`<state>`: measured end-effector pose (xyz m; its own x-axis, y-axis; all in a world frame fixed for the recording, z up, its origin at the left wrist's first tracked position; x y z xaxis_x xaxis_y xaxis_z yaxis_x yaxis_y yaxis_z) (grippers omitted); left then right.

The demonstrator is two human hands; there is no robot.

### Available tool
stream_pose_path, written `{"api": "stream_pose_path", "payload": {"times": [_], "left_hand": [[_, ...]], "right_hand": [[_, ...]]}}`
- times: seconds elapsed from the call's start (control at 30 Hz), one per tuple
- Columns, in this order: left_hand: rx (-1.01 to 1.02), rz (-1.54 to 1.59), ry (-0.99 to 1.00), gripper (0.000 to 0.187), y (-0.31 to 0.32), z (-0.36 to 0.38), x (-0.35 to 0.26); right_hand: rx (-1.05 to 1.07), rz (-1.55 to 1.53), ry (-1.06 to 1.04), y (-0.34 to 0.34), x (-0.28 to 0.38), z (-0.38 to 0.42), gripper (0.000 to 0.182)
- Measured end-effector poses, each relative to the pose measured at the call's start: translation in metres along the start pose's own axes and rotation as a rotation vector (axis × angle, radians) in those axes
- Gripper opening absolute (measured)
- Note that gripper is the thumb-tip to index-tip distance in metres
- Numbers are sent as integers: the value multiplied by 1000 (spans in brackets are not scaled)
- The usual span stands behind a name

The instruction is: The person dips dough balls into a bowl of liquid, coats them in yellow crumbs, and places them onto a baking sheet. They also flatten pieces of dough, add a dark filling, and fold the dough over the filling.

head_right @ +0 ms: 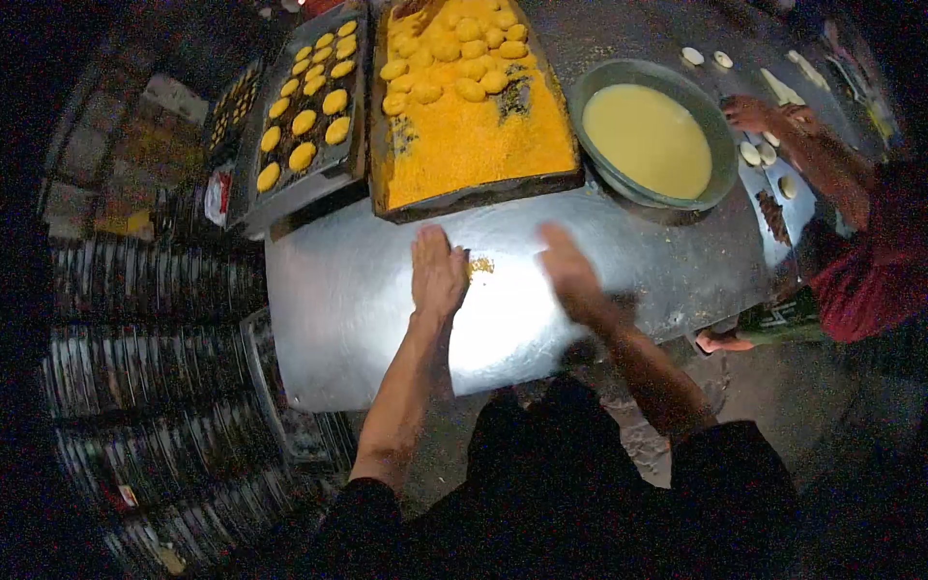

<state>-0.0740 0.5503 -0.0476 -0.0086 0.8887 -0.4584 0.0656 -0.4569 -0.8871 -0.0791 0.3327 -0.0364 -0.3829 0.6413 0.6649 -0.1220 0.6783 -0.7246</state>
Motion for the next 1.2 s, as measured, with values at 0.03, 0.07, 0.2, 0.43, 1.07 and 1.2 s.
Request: {"api": "stream_pose_path", "payload": {"times": [0.03, 0.07, 0.2, 0.43, 1.07, 1.2], "left_hand": [[-19, 35, 45, 65, 10, -2, -10], [-38, 13, 86, 66, 18, -2, -24], [204, 137, 381, 60, 57, 29, -103], [-263, 501, -119, 56, -16, 74, 9], [133, 2078, -913, 62, 86, 300, 14], [219, 2315, -781, 57, 93, 278, 10]], "right_hand": [[-117, 217, -79, -26, -27, 23, 45], [-125, 355, 92, -46, -53, 38, 49], [-109, 597, 206, -46, -62, 40, 57], [167, 457, -79, 22, 2, -31, 68], [271, 404, -203, 67, 59, 11, 75], [385, 258, -547, 122, 134, 76, 79]]}}
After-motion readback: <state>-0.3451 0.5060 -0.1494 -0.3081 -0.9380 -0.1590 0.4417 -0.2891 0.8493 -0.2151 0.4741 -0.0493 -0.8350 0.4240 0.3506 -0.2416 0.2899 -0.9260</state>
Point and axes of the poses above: each hand's wrist, its own z-axis away from the middle knuckle, its own y-axis out of the palm, x = y × z, the point moved 9 cm from there along -z, towards the middle knuckle, and after that the axes turned 5 degrees about z, right-handed, at the moved point
